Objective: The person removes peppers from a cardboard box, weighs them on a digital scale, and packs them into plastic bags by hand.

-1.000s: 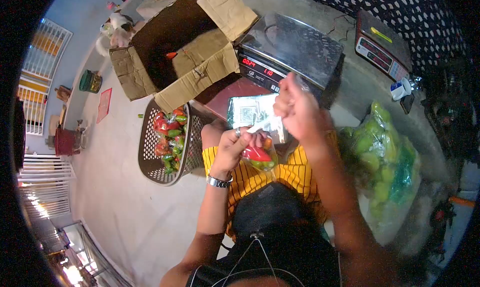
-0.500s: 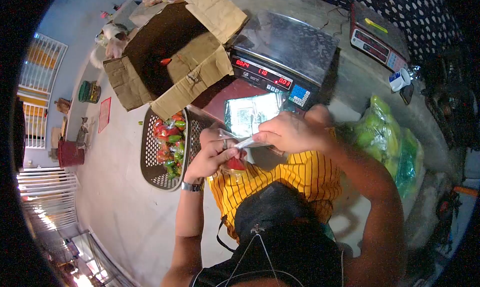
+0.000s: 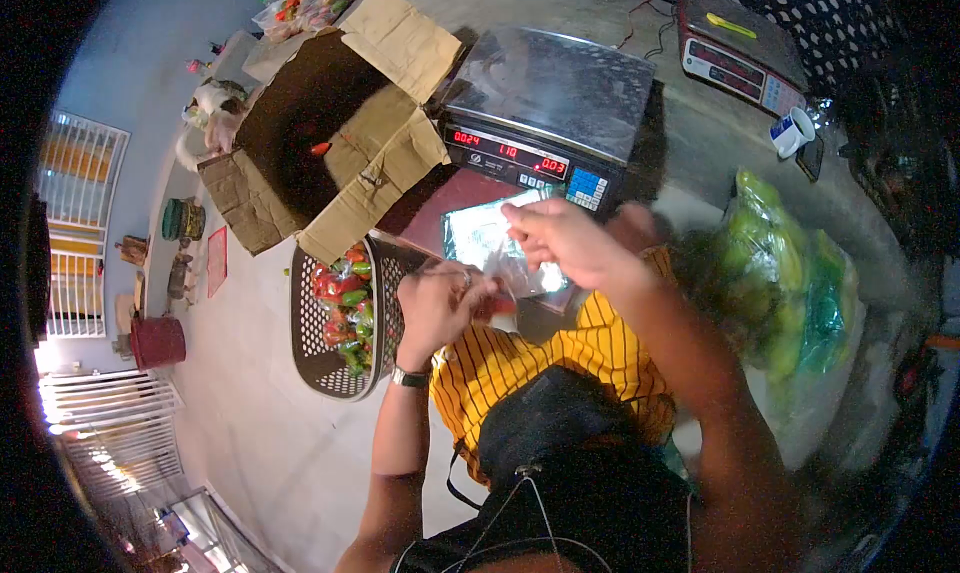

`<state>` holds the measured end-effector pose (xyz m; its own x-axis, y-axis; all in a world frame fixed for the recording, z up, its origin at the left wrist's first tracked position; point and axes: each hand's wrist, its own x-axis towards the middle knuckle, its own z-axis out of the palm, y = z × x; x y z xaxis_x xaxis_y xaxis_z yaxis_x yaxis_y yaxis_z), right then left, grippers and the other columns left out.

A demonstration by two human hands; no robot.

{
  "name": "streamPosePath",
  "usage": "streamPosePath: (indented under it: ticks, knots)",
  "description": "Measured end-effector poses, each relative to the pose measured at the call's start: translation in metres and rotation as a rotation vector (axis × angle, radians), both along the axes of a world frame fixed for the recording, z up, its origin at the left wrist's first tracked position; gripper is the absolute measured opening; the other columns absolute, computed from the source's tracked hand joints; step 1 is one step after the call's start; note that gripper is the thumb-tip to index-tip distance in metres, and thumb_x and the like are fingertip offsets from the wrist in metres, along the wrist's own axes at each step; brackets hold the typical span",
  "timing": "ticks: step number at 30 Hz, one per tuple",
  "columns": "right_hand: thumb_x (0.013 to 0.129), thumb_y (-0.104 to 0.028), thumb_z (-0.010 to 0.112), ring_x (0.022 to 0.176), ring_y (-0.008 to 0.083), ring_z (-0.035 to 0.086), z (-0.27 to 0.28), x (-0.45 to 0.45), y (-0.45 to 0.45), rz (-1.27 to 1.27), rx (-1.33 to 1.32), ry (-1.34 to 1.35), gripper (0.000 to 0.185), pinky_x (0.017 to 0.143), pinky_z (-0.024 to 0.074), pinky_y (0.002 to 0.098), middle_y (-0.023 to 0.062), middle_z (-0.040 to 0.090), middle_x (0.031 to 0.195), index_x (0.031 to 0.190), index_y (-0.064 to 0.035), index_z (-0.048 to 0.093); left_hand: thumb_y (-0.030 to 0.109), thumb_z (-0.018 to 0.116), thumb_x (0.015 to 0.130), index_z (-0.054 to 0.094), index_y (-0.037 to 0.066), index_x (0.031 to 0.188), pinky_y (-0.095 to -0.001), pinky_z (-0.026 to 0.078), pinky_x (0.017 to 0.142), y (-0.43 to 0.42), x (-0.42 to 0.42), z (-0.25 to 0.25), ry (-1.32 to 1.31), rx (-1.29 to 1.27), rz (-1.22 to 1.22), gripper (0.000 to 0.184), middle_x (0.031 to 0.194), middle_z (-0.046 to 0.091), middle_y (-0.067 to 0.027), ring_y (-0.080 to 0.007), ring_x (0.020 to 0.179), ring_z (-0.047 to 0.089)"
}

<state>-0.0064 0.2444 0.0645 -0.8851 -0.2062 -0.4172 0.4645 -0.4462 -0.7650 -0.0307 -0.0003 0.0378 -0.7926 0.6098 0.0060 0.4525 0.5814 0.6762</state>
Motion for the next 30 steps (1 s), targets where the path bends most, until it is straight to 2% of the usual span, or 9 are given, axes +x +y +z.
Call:
streamPosePath:
  ticks: [2,5,7,11,13,17,21,27,30]
  knots:
    - [0.107,-0.035,0.058,0.056,0.0036,0.035,0.006,0.018,-0.016,0.069,0.013,0.073,0.034,0.06,0.0354,0.0226,-0.0066,0.043,0.071,0.091,-0.0045,0.058,0.022,0.077,0.091,0.069,0.0,0.08,-0.0367,0.049,0.057,-0.001,-0.018,-0.021,0.258,-0.024,0.181,0.026,0.072,0.065,-0.0192,-0.0264,0.063,0.066]
    - [0.109,-0.024,0.05,0.065,0.0076,0.044,-0.016,0.056,-0.043,0.209,-0.414,-0.067,0.019,0.068,0.0438,0.0273,-0.0033,0.046,0.078,0.104,-0.0075,0.058,0.007,0.071,0.094,0.078,-0.004,0.094,-0.0325,0.055,0.079,0.015,-0.032,0.017,-0.512,0.634,0.451,0.013,0.092,0.078,-0.0118,-0.0178,0.083,0.072]
    - [0.109,-0.024,0.051,0.071,0.0084,0.048,-0.045,0.065,-0.061,0.28,-0.788,0.011,0.017,0.072,0.0455,0.0297,-0.0022,0.05,0.082,0.109,-0.0081,0.058,-0.003,0.068,0.094,0.078,-0.004,0.102,-0.0343,0.055,0.093,0.008,-0.028,0.039,-0.762,0.96,0.119,0.013,0.109,0.076,-0.0147,-0.0177,0.099,0.07]
    - [0.109,-0.025,0.052,0.072,0.0076,0.049,-0.049,0.043,-0.049,-0.088,0.104,0.487,0.019,0.07,0.043,0.0283,-0.0025,0.054,0.084,0.113,-0.0088,0.059,0.0,0.07,0.093,0.077,-0.004,0.1,-0.0306,0.056,0.085,0.007,-0.018,0.021,-0.82,0.916,0.09,0.011,0.102,0.077,-0.0124,-0.0147,0.09,0.07]
    - [0.108,-0.024,0.052,0.065,0.0067,0.048,-0.06,0.025,-0.014,-0.019,-0.048,0.042,0.018,0.062,0.0401,0.0233,-0.0042,0.054,0.082,0.112,-0.0082,0.059,0.002,0.069,0.094,0.077,-0.005,0.095,-0.0276,0.056,0.076,0.001,-0.027,0.009,-0.767,0.757,0.323,0.011,0.096,0.077,-0.0117,-0.0137,0.082,0.07]
    - [0.105,-0.032,0.058,0.062,0.0064,0.046,-0.027,0.039,-0.05,0.014,-0.072,0.158,0.025,0.057,0.0402,0.0232,-0.0025,0.057,0.08,0.108,-0.007,0.062,0.002,0.068,0.093,0.078,-0.003,0.099,-0.0243,0.052,0.065,0.022,-0.018,0.007,-0.254,0.418,0.466,0.013,0.09,0.078,-0.0074,-0.0072,0.071,0.064]
    - [0.105,-0.028,0.057,0.059,0.0066,0.045,-0.083,0.072,-0.075,0.212,-0.65,0.073,0.019,0.055,0.0385,0.0245,-0.0059,0.052,0.076,0.106,-0.0096,0.061,-0.009,0.067,0.088,0.076,-0.005,0.095,-0.0258,0.053,0.077,0.005,-0.015,0.044,-0.77,0.76,0.047,0.013,0.101,0.077,-0.0083,-0.0095,0.089,0.065]
    - [0.109,-0.03,0.05,0.055,0.0028,0.033,-0.03,0.046,-0.048,-0.116,-0.064,0.077,0.025,0.051,0.0253,0.0205,-0.0094,0.04,0.067,0.093,-0.0122,0.056,0.007,0.07,0.094,0.076,-0.005,0.096,-0.0232,0.051,0.06,0.014,-0.012,0.024,-0.263,0.169,0.283,0.013,0.082,0.075,-0.0042,-0.0075,0.07,0.067]
    - [0.108,-0.028,0.052,0.056,0.0052,0.038,-0.048,0.083,-0.078,0.141,-0.502,0.049,0.019,0.052,0.031,0.0214,-0.0059,0.046,0.07,0.101,-0.0122,0.06,-0.002,0.069,0.092,0.074,-0.004,0.102,-0.0262,0.054,0.07,0.007,-0.01,0.023,-0.698,0.732,0.164,0.011,0.093,0.075,-0.006,-0.0095,0.076,0.067]
